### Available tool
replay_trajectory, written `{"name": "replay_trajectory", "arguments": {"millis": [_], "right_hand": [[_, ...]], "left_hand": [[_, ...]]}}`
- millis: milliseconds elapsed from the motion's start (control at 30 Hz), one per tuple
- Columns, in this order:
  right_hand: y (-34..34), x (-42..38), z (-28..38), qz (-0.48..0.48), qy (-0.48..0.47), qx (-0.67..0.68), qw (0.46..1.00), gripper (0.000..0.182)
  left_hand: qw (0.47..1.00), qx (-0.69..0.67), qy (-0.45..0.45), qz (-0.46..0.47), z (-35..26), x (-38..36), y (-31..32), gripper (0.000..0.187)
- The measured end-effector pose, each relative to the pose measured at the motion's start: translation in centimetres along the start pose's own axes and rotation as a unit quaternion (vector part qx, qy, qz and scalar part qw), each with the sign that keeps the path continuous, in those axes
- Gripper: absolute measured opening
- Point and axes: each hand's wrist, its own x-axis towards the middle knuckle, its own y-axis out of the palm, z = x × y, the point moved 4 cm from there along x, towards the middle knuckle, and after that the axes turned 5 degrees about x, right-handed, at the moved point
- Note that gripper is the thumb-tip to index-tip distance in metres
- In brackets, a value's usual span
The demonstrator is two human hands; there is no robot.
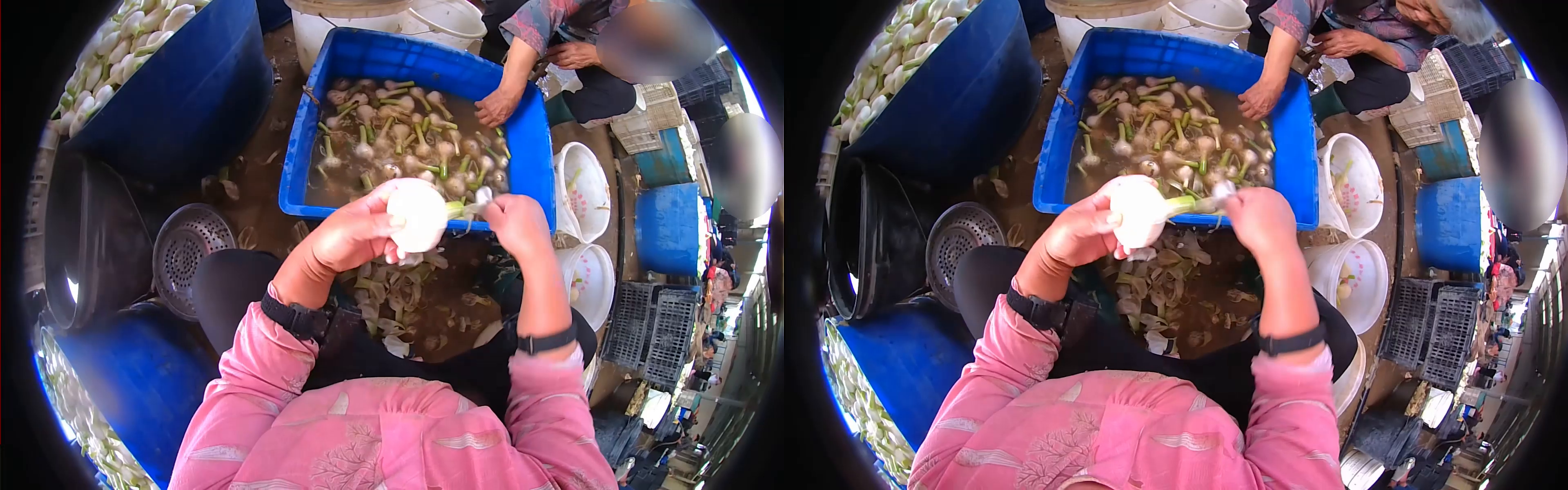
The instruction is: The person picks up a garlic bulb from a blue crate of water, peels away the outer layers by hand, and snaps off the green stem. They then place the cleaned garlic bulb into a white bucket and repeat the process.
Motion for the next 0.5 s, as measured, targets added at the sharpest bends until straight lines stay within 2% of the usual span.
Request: {"name": "replay_trajectory", "arguments": {"millis": [100,133,200,267,300,333,367,433,467,500], "right_hand": [[3.4,0.6,-3.0,0.165,0.081,0.08,0.98,0.023],[1.1,-0.2,1.6,0.06,-0.003,0.187,0.981,0.027],[-0.5,-1.2,6.0,-0.061,-0.181,0.234,0.953,0.026],[0.7,-1.0,6.7,0.096,-0.214,0.238,0.943,0.023],[0.8,-1.0,6.8,0.056,-0.236,0.22,0.945,0.018],[0.8,-1.0,6.5,0.061,-0.203,0.206,0.955,0.016],[0.8,-1.1,6.2,0.065,-0.171,0.194,0.964,0.015],[1.4,-1.3,5.8,0.048,-0.127,0.162,0.977,0.014],[2.1,-1.4,5.7,0.029,-0.118,0.141,0.982,0.015],[2.4,-1.5,5.5,0.01,-0.11,0.119,0.987,0.015]], "left_hand": [[0.994,-0.099,-0.022,0.032,-0.2,0.2,-1.4,0.053],[0.998,-0.059,-0.008,0.029,0.1,0.5,-2.2,0.055],[0.999,0.026,0.002,0.031,0.7,1.1,-2.9,0.059],[0.994,0.102,-0.026,-0.011,0.3,1.1,-2.3,0.06],[0.989,0.144,-0.029,-0.029,0.0,1.2,-2.2,0.058],[0.981,0.183,-0.03,-0.051,0.0,1.2,-2.3,0.056],[0.964,0.249,0.006,-0.087,-0.1,1.1,-2.1,0.054],[0.898,0.416,0.073,-0.123,0.0,1.3,-1.8,0.053],[0.853,0.493,0.106,-0.137,0.2,1.4,-1.5,0.052],[0.783,0.579,0.165,-0.156,0.2,1.3,-0.9,0.05]]}}
